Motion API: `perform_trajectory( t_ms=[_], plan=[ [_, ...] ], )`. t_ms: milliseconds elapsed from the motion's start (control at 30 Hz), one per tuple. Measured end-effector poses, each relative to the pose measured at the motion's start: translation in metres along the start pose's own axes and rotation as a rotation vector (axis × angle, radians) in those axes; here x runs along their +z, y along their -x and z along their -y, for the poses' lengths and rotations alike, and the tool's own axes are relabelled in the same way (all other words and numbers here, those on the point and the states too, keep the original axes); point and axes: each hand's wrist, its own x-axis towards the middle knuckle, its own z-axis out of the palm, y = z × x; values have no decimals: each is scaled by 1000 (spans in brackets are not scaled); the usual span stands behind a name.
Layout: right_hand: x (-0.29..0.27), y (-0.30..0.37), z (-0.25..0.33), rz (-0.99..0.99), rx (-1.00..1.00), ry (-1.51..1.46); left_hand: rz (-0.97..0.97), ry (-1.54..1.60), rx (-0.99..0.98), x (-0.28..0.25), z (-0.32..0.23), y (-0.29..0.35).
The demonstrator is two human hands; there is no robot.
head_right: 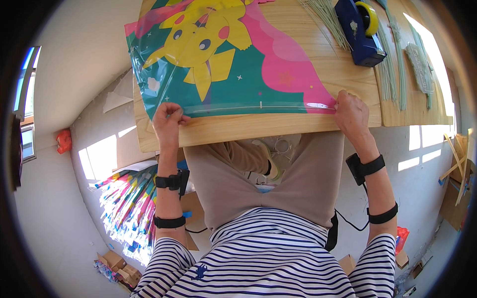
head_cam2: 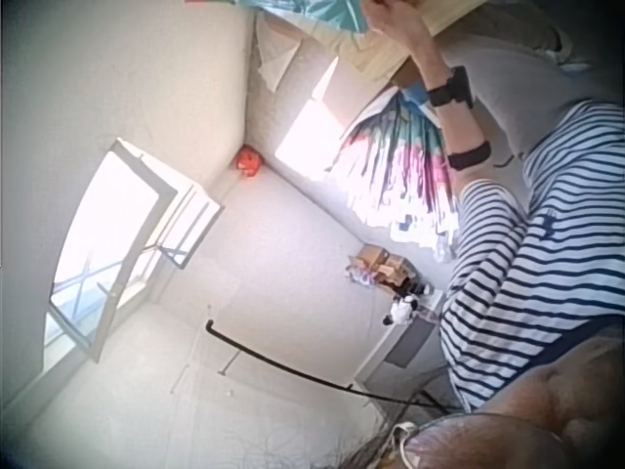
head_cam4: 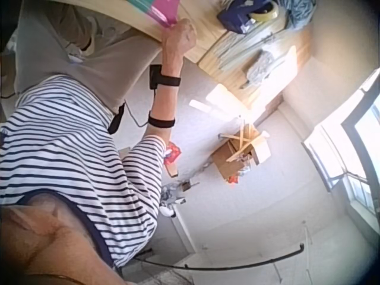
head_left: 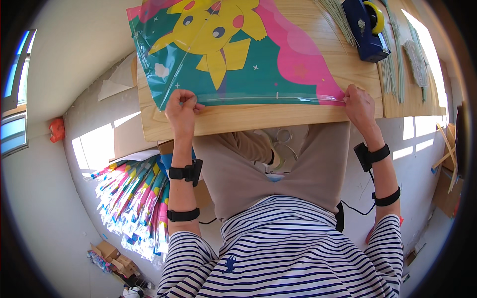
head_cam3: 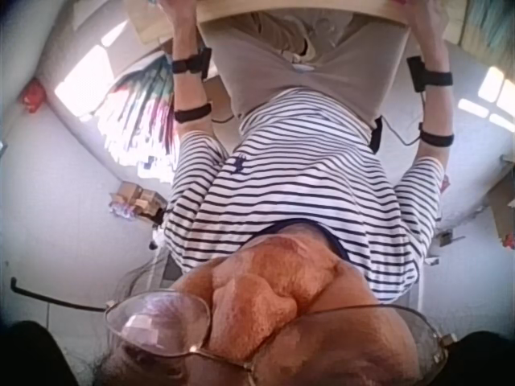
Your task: Assembling and taping plastic kites at a workshop table.
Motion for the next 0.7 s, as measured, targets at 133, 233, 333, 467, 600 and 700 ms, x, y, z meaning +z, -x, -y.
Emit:
perform_trajectory(
  t_ms=[133,233,333,467,600,700],
  plan=[
    [2,1,-1,-28,-17,-19,35,86,-64,-5,3,-6],
    [5,1,-3,-47,-32,-20,46,75,-62,-7,4,-5],
    [4,1,-2,-35,-19,8,65,114,-89,-7,6,-4],
    [2,1,0,-30,-12,15,58,174,-141,-4,1,-2],
    [2,2,1,-39,1,-19,59,-40,-59,-6,6,-5],
    [2,2,0,-42,0,-19,7,-122,-18,1,2,0]
  ],
)
